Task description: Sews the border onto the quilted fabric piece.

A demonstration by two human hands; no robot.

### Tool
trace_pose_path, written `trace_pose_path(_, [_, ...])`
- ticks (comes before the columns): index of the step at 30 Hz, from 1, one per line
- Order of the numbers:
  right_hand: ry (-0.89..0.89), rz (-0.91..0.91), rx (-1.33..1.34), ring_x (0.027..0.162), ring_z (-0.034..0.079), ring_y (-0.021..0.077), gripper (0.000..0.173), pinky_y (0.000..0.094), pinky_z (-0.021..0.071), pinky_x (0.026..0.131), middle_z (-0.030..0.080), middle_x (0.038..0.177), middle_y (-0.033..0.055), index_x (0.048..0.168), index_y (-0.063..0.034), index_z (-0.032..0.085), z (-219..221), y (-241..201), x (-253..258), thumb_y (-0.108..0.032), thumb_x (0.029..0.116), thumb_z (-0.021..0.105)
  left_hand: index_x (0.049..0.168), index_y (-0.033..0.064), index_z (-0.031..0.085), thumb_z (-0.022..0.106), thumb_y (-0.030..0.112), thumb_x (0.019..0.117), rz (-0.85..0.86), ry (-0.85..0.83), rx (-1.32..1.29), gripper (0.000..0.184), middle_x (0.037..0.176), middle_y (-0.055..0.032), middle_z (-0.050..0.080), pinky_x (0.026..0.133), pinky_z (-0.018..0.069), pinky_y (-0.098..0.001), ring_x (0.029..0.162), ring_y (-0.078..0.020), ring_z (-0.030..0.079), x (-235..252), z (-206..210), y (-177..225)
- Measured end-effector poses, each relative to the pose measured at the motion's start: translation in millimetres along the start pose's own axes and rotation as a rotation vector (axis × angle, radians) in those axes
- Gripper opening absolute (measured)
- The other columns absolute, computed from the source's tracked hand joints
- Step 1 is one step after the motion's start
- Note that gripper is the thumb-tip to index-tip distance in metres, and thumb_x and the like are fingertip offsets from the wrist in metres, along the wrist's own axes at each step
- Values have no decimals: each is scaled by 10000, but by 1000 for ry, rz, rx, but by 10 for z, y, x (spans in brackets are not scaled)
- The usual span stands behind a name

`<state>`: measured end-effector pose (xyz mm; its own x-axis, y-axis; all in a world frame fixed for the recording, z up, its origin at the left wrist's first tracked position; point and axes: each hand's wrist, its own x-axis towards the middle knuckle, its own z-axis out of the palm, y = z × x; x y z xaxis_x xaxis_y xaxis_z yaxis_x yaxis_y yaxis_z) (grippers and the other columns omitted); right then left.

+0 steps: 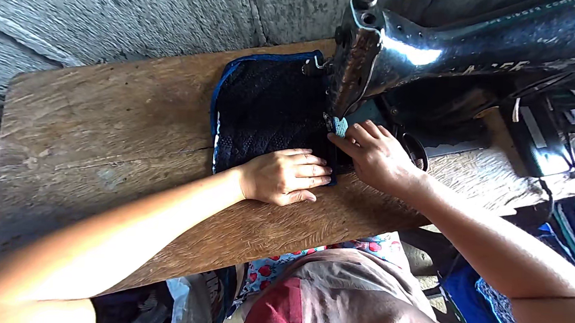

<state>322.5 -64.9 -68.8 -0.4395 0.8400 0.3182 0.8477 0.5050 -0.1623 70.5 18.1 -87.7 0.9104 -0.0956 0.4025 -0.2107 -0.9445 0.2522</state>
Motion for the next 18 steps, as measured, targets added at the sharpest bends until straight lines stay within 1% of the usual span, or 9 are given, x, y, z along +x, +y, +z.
trace_pose_path(5, [-20,3,-8,1004,638,388,516,500,517,773,659,1041,179,1342,-86,675,-5,29,-33,84,869,557,1184,71,767,483,378,1059,-10,-5,9,437,1242,-97,737,1139,441,-447,1274,-269,639,42,-5,-12])
trace_pose_path(7, [3,-18,25,1010,643,382,501,502,522,768,670,1070,171,1331,-95,688,-16,58,-61,77,882,548,1181,71,768,490,390,1055,-17,-3,12,441,1244,-101,735,1142,436,-447,1275,-271,638,43,-1,-19])
trace_pose_path(9, [21,-47,63,1048,651,375,462,506,532,795,688,1126,165,1299,-90,704,-37,67,-104,56,894,535,1166,69,773,498,390,1052,-17,6,9,438,1236,-105,737,1145,433,-442,1273,-272,638,45,2,-35])
trace_pose_path(11, [30,-76,79,1066,658,369,441,503,539,822,700,1155,161,1280,-85,714,-47,52,-167,30,897,529,1162,63,772,493,393,1054,-14,7,5,446,1237,-110,736,1147,431,-439,1274,-272,636,54,-1,-44])
trace_pose_path(15, [54,-120,74,1046,669,346,411,485,550,826,711,1123,142,1242,-88,739,-31,22,-244,3,901,529,1164,55,768,492,387,1054,-6,-2,11,446,1241,-110,734,1151,428,-433,1274,-271,637,63,-28,-82])
trace_pose_path(18, [39,-112,69,1061,661,352,421,486,544,844,704,1125,147,1251,-93,735,-30,5,-245,4,896,530,1164,56,769,494,387,1051,-10,-14,8,445,1242,-105,735,1151,429,-440,1272,-270,640,54,-44,-127])
